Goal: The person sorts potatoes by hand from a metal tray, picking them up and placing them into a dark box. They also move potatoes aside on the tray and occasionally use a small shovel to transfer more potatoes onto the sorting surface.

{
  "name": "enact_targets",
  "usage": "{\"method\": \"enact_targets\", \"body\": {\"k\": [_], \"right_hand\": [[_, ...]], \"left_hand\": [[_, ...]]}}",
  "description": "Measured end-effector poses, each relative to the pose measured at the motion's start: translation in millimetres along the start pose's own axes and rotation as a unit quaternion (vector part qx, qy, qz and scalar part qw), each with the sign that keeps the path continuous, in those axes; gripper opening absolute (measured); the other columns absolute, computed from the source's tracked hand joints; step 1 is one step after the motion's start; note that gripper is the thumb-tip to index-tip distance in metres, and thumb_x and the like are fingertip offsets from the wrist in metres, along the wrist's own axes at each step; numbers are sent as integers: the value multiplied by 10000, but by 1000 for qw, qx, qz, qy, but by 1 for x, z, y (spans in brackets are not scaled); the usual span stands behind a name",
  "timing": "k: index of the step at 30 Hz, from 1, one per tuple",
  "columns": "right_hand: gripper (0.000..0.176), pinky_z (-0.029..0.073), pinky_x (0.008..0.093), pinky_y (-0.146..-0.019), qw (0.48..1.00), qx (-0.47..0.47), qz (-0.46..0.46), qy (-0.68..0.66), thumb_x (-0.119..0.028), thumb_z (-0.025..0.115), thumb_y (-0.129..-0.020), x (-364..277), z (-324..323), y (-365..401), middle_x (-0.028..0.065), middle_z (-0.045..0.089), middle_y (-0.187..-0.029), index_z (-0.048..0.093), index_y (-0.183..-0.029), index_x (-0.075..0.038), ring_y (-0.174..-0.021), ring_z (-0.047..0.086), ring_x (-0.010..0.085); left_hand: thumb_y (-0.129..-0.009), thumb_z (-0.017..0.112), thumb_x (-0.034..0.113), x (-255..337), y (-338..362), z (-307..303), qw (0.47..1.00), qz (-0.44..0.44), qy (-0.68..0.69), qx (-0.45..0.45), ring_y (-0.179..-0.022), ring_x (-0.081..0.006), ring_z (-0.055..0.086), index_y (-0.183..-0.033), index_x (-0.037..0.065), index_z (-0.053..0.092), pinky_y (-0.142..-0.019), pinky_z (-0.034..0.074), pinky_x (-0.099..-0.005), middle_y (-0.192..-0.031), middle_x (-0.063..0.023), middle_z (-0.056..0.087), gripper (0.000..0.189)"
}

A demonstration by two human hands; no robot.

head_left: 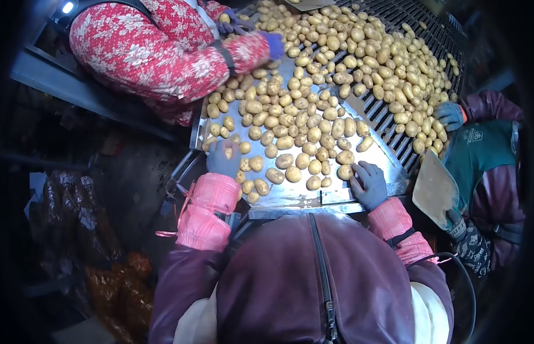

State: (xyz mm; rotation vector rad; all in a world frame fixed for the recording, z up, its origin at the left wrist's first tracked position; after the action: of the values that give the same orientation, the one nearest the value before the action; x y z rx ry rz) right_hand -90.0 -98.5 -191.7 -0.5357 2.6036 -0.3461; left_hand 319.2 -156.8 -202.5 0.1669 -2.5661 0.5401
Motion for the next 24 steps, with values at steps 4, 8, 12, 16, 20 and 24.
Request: {"method": "enact_targets", "body": {"k": [4, 8, 12, 16, 20, 24], "right_hand": [[349, 451, 436, -861, 1000, -1, -2, 15, -173, 684, -818, 0, 1, 0, 126, 623, -1096, 632, -1144, -59, -1006, 582, 323], [316, 449, 436, -854, 1000, 6, -4, 21, -197, 674, -827, 2, 4, 4, 108, 628, -1075, 631, -1116, -78, -989, 582, 317], [318, 456, 443, -858, 999, -21, 21, 21, -197, 666, -817, 3, 4, 1, 104, 626, -1058, 629, -1110, -78, -973, 593, 326], [382, 465, 472, -850, 1000, 7, -3, -19, -251, 664, -802, -19, -2, -19, 150, 612, -1094, 627, -1150, -97, -974, 588, 362], [555, 469, 478, -917, 999, 23, 22, 9, -346, 672, -817, 3, -10, -72, 217, 560, -1270, 566, -1299, -91, -1113, 560, 410], [479, 459, 509, -853, 988, 12, 24, 150, -315, 623, -811, 69, 41, -110, 172, 600, -1119, 579, -1265, -169, -1020, 577, 379]], "left_hand": [[-853, 611, 188, 129, 26, 28, 975, 199, 29, -90, -762, -338, 620, -943, 124, 658, -698, 514, -458, -897, -123, 606, 120], [-847, 554, 96, 197, 102, 87, 858, 424, -90, -274, -948, -341, 625, -1161, 116, 585, -740, 518, -464, -1211, -154, 569, 316], [-885, 528, 116, 165, 76, 69, 910, 300, -128, -258, -990, -304, 611, -1195, 224, 617, -743, 536, -443, -1236, -93, 527, 340], [-860, 576, 135, 112, 63, 59, 912, 230, -154, -303, -988, -335, 614, -1189, 210, 618, -765, 542, -468, -1262, -114, 517, 340], [-814, 638, 157, 81, 53, 45, 923, 180, -166, -297, -966, -336, 616, -1230, 209, 598, -767, 533, -464, -1281, -114, 513, 422], [-793, 675, 168, 88, 69, 11, 963, 182, -73, -183, -916, -323, 623, -1212, 188, 625, -736, 523, -465, -1158, -101, 587, 422]]}}
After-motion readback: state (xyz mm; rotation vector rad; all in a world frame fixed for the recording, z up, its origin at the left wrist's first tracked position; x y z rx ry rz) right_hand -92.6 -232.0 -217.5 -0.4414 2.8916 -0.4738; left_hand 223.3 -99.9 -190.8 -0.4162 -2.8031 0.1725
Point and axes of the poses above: each hand's wrist, its own y-axis away from the middle knuckle, its own z-axis out of the palm, x = y × z, the point moved 10 cm from there along -y, towards the middle knuckle
